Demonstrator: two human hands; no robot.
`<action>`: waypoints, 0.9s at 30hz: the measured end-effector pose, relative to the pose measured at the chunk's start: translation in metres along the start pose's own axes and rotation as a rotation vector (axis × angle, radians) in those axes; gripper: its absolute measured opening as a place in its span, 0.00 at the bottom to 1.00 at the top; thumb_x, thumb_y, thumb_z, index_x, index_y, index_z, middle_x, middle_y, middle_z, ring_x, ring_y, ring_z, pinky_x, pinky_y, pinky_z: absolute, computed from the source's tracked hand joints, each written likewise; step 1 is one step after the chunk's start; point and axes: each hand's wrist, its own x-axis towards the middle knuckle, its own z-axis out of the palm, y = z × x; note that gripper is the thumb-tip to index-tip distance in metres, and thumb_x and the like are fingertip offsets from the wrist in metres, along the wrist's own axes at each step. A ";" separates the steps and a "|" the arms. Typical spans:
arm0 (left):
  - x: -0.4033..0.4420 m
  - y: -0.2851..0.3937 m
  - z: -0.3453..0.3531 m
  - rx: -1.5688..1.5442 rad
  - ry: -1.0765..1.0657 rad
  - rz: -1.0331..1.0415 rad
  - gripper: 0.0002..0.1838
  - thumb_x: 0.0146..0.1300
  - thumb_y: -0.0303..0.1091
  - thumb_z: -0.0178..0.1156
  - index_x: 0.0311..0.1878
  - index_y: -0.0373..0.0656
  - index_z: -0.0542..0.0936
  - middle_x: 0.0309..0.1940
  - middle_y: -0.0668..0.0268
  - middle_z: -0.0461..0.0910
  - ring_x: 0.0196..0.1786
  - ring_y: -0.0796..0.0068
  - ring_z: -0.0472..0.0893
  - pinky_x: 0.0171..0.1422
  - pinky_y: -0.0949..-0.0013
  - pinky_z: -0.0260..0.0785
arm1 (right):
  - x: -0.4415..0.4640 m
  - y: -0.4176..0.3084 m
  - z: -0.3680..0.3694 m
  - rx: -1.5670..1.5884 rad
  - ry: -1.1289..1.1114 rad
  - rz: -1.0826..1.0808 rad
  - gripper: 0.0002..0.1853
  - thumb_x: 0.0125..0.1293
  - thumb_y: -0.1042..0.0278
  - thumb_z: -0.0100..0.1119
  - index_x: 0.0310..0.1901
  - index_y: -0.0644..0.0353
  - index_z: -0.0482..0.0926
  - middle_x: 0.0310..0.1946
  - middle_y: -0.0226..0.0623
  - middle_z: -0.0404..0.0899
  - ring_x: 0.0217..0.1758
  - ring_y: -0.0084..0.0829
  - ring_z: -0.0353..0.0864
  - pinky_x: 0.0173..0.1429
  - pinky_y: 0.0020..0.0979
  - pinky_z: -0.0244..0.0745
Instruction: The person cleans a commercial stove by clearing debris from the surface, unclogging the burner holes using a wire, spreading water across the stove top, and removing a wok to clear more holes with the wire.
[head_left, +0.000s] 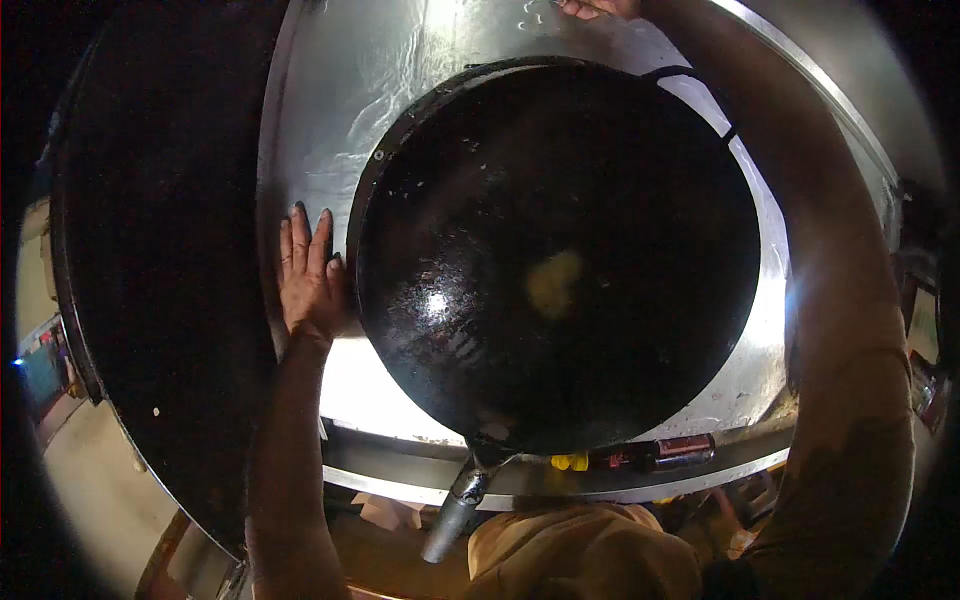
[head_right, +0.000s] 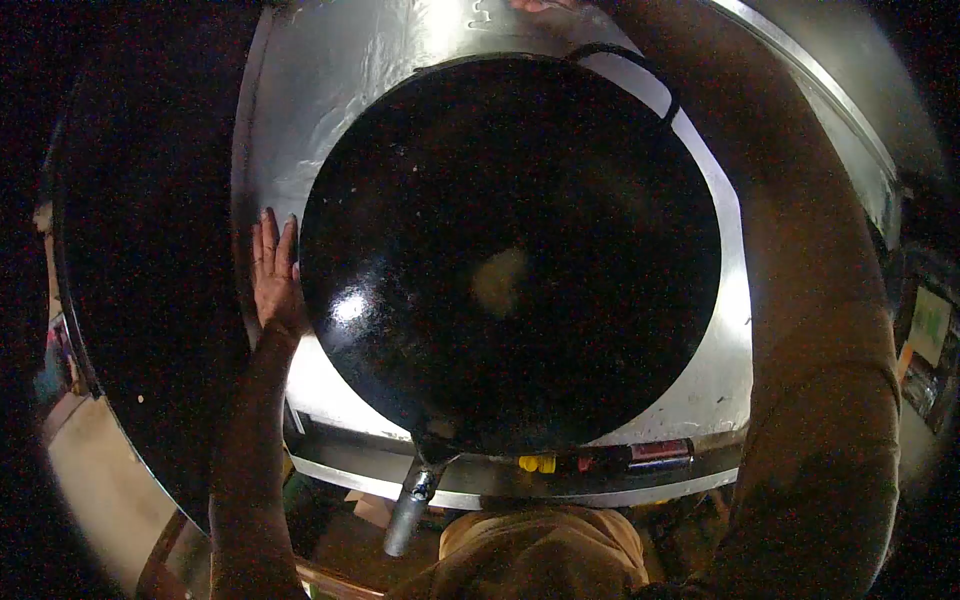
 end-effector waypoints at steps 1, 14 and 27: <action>-0.001 0.000 -0.001 -0.013 0.002 0.008 0.33 0.66 0.30 0.51 0.76 0.58 0.61 0.80 0.61 0.47 0.81 0.49 0.47 0.82 0.53 0.43 | 0.004 0.001 0.011 0.670 0.089 0.339 0.11 0.60 0.63 0.60 0.27 0.61 0.82 0.23 0.38 0.82 0.24 0.31 0.81 0.29 0.34 0.77; -0.002 0.003 -0.004 0.003 0.028 0.027 0.34 0.65 0.30 0.52 0.76 0.58 0.61 0.81 0.61 0.46 0.81 0.50 0.47 0.82 0.53 0.44 | 0.067 0.039 0.001 0.996 -0.443 1.118 0.14 0.68 0.58 0.56 0.44 0.61 0.79 0.37 0.40 0.83 0.40 0.34 0.83 0.48 0.39 0.82; 0.014 -0.025 -0.007 0.288 -0.024 0.346 0.31 0.69 0.34 0.51 0.75 0.46 0.61 0.79 0.48 0.46 0.79 0.41 0.48 0.81 0.50 0.46 | -0.167 -0.144 -0.100 0.510 0.332 1.045 0.12 0.63 0.63 0.60 0.41 0.64 0.80 0.26 0.35 0.80 0.24 0.26 0.77 0.27 0.30 0.74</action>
